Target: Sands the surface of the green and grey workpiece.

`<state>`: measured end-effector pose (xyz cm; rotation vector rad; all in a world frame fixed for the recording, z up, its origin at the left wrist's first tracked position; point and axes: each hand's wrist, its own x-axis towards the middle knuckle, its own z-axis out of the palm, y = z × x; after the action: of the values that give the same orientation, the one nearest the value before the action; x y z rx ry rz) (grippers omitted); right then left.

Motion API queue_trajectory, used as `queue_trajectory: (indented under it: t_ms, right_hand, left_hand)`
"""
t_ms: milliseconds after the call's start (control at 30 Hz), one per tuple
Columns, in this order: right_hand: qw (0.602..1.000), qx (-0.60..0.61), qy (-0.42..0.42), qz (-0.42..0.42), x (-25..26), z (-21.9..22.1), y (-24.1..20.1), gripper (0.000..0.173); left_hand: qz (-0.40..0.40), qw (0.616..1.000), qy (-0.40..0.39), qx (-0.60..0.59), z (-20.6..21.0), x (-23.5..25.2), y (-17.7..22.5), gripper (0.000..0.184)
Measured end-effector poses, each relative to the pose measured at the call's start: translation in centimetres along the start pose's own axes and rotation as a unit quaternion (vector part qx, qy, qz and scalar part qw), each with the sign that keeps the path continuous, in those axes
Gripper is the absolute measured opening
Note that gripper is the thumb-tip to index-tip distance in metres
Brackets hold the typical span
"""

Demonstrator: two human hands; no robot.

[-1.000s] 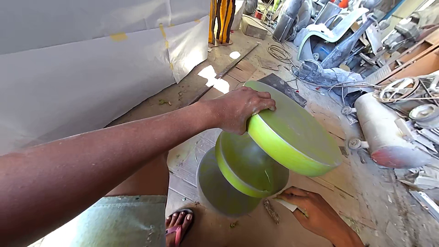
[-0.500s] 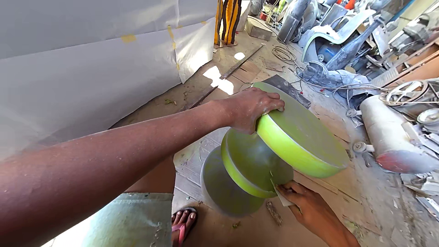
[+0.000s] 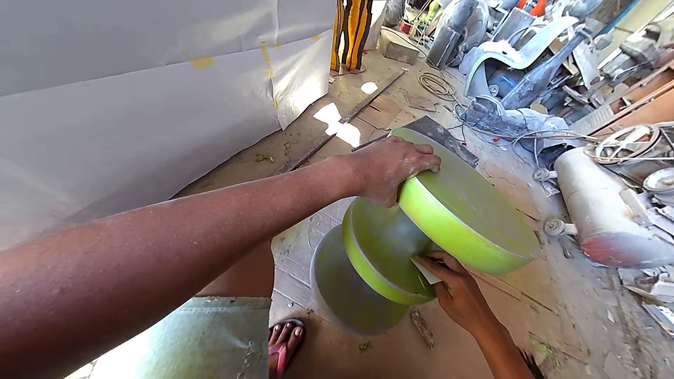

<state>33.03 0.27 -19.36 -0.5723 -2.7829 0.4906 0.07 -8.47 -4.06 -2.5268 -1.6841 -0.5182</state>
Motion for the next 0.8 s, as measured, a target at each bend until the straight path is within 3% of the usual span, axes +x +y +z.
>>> queue_trajectory:
  t_ms: [200,367,633,800]
  right_hand:
    - [0.988,0.042,-0.138,0.048,-0.4,-2.9,-1.7,0.045]
    - [0.987,0.045,-0.147,0.037,-2.5,-3.5,-3.4,0.046]
    - [0.997,0.043,-0.058,0.040,-7.7,0.2,-5.3,0.048]
    - [0.964,0.165,0.201,0.051,-10.2,2.8,-5.2,0.042]
  left_hand:
    - [0.009,1.000,-0.001,-0.005,0.1,0.4,0.1,0.091]
    - [0.002,1.000,-0.007,-0.001,-0.1,0.5,0.1,0.091]
    - [0.025,0.999,0.009,-0.017,0.0,1.1,-1.2,0.086]
    - [0.051,0.998,0.004,-0.041,-0.2,2.8,-3.3,0.080]
